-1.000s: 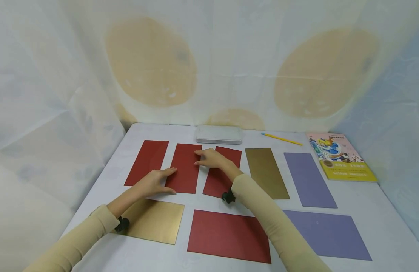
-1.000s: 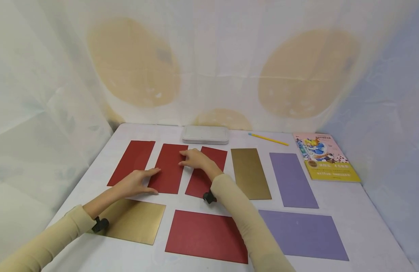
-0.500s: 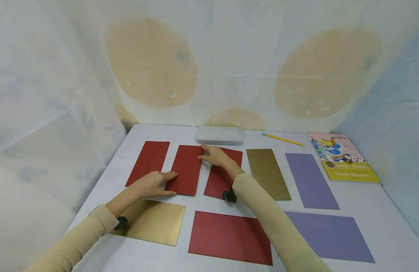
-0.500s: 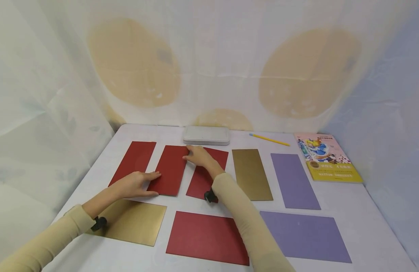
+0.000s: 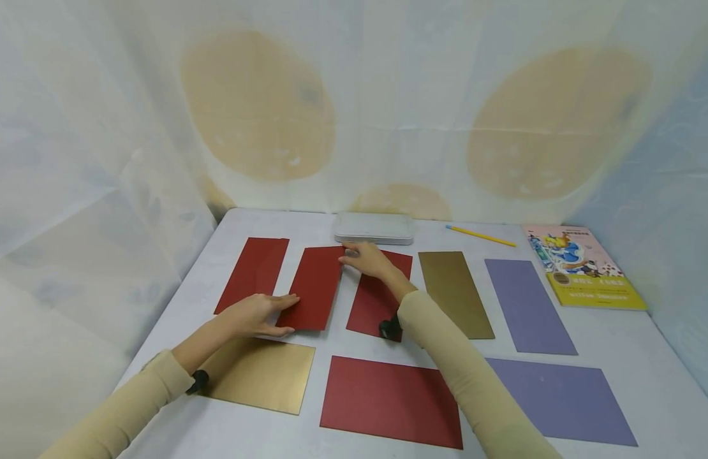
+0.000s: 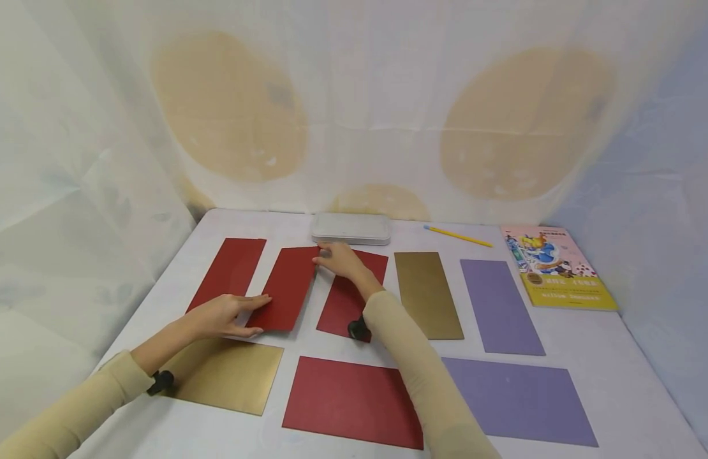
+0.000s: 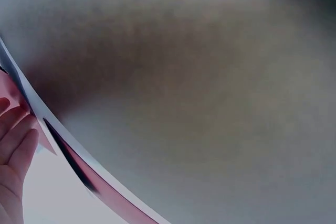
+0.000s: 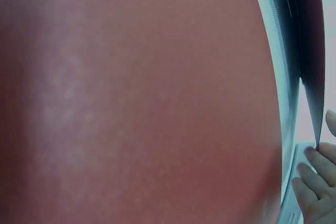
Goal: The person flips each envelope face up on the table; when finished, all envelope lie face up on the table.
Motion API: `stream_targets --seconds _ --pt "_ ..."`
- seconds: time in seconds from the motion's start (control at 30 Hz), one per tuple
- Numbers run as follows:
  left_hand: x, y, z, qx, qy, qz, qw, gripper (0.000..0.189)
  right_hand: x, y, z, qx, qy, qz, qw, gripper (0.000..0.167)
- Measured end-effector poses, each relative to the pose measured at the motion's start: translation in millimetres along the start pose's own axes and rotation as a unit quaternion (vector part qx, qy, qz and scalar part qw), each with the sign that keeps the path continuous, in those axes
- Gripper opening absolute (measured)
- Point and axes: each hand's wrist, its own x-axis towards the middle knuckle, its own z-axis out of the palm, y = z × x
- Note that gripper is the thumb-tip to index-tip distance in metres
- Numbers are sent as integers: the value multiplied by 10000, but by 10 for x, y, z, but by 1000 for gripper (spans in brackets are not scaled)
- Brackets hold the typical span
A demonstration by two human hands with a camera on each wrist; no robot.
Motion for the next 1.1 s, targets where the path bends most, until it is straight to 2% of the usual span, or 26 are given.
stream_targets --seconds 0.27,0.43,0.57,0.73,0.9,1.0,1.1 --pt "-27 9 -30 112 332 391 9986 56 -93 -55 -151 235 525 -154 9982 48" --pt "-41 9 -36 -143 527 582 9968 51 -104 -100 -207 569 918 -285 9937 47" --pt "-32 25 -30 -356 563 663 9956 48 -98 -146 -234 569 1189 -357 9906 48" --pt "-9 73 -37 -732 504 466 9950 47 -102 -250 -283 573 1503 -234 9867 50" --pt "2 137 -46 -1119 428 119 9927 43 -114 -350 -323 226 1702 -59 9851 54" --pt "2 170 -40 -1158 453 76 9922 42 -112 -377 -322 148 1702 5 9853 55" --pt "2 211 -50 -1069 635 140 9921 50 -105 -395 -318 121 1700 26 9854 56"
